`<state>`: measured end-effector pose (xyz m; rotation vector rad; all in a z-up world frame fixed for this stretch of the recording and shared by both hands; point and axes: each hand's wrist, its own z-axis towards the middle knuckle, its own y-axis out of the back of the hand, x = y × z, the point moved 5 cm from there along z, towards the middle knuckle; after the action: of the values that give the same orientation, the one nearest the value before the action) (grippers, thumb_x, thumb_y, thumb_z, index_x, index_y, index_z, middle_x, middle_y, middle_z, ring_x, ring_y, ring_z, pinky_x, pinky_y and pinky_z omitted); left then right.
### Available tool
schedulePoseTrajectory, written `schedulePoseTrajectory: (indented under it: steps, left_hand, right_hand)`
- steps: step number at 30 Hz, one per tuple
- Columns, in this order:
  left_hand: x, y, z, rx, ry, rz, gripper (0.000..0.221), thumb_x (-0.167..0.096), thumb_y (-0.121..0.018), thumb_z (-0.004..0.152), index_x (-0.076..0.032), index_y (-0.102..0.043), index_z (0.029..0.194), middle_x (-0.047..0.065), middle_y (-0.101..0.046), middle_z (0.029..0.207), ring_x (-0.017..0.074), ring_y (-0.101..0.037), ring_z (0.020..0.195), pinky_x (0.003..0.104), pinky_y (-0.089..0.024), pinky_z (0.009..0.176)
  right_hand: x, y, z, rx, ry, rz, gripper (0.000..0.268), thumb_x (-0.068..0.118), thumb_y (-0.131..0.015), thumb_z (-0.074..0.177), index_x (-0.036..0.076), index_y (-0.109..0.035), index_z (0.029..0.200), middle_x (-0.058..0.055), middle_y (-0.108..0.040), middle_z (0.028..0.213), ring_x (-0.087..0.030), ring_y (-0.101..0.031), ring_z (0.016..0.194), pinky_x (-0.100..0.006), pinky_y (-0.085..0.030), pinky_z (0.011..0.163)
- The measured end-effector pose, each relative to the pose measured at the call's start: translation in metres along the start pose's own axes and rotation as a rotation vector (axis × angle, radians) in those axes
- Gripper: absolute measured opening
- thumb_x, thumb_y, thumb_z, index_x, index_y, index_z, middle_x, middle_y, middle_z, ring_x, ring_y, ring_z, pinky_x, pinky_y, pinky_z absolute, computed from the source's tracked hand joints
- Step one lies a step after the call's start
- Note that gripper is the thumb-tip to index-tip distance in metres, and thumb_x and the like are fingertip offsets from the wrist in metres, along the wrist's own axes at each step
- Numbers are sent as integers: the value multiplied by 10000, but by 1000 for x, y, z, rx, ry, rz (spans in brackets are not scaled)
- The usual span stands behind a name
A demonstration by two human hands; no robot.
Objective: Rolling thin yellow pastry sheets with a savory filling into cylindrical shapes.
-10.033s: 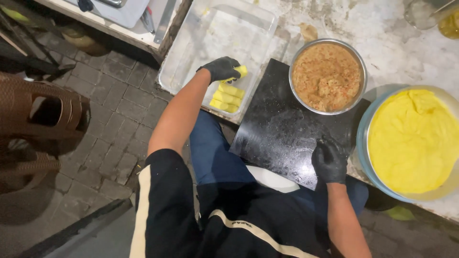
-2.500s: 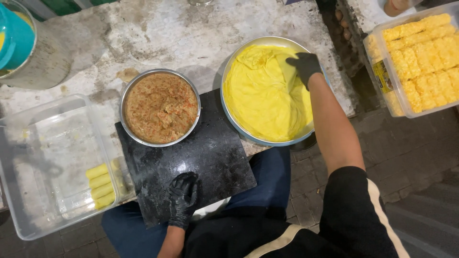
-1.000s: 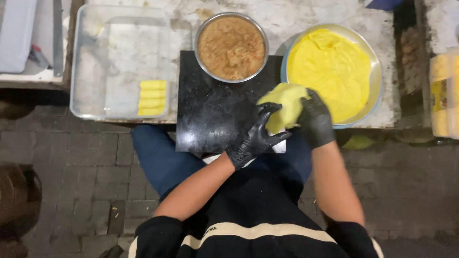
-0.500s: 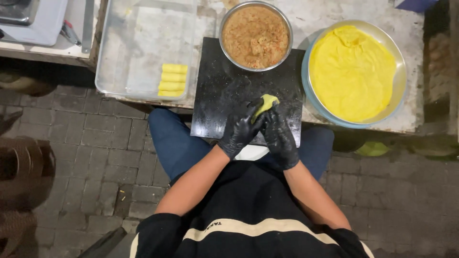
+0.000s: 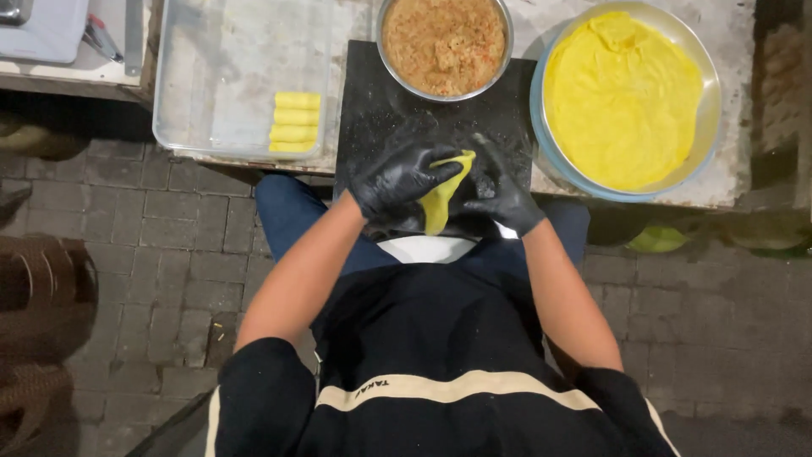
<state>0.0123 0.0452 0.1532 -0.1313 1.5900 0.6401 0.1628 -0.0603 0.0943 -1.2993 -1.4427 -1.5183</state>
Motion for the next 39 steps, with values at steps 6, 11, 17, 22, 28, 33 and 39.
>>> schedulePoseTrajectory:
  steps: [6, 11, 17, 22, 28, 33, 39]
  left_hand:
    - [0, 9, 0, 165, 103, 4, 457, -467, -658, 925, -80, -704, 1163, 155, -655, 1259, 365, -588, 1217, 453, -417, 1081]
    - [90, 16, -3, 84, 170, -12, 511, -266, -844, 799, -69, -647, 1227, 157, -671, 1207, 383, -608, 1162, 480, -442, 1043]
    - [116, 9, -21, -136, 126, 272, 280, -370, -729, 889, -170, -720, 1085, 107, -731, 1010, 359, -673, 1016, 459, -520, 840]
    - [93, 8, -21, -171, 53, 232, 211, -215, -672, 897, -85, -694, 1062, 199, -699, 1039, 431, -630, 1031, 526, -517, 801]
    - [161, 1, 23, -106, 38, 286, 359, -178, -630, 939, -16, -637, 1259, 248, -646, 1235, 423, -574, 1199, 486, -463, 1019]
    - [188, 2, 54, -215, 157, 395, 340, -283, -641, 945, -70, -685, 1206, 168, -672, 1214, 358, -604, 1171, 432, -464, 1030]
    - [218, 0, 72, -208, 210, 351, 349, -275, -621, 952, -70, -667, 1230, 188, -655, 1234, 360, -575, 1200, 435, -464, 1033]
  right_hand:
    - [-49, -19, 16, 56, -96, 273, 399, 83, -867, 749, 55, -719, 1118, -98, -725, 1043, -177, -692, 929, -334, -578, 839]
    - [-65, -14, 24, -70, -178, 287, 342, 108, -853, 798, 44, -716, 1105, -110, -715, 966, -179, -683, 852, -342, -573, 801]
    - [-59, -13, 12, -105, -46, 33, 288, 136, -851, 824, 43, -721, 1063, -117, -707, 943, -135, -636, 879, -313, -535, 798]
    - [-61, -17, 6, -117, -200, 181, 233, 124, -805, 859, 92, -711, 1069, -56, -710, 936, -106, -637, 808, -264, -569, 719]
    - [-75, -16, 34, -35, -101, 54, 187, 71, -756, 894, 2, -720, 1064, -246, -683, 1023, -287, -687, 901, -381, -576, 739]
    - [-134, -5, 70, -240, -347, 295, 255, 69, -810, 831, -28, -708, 1044, -176, -681, 919, -133, -633, 742, -304, -595, 569]
    - [-122, 5, 79, -260, -416, 331, 339, 103, -858, 788, -39, -688, 1044, -165, -687, 853, -230, -697, 631, -344, -595, 452]
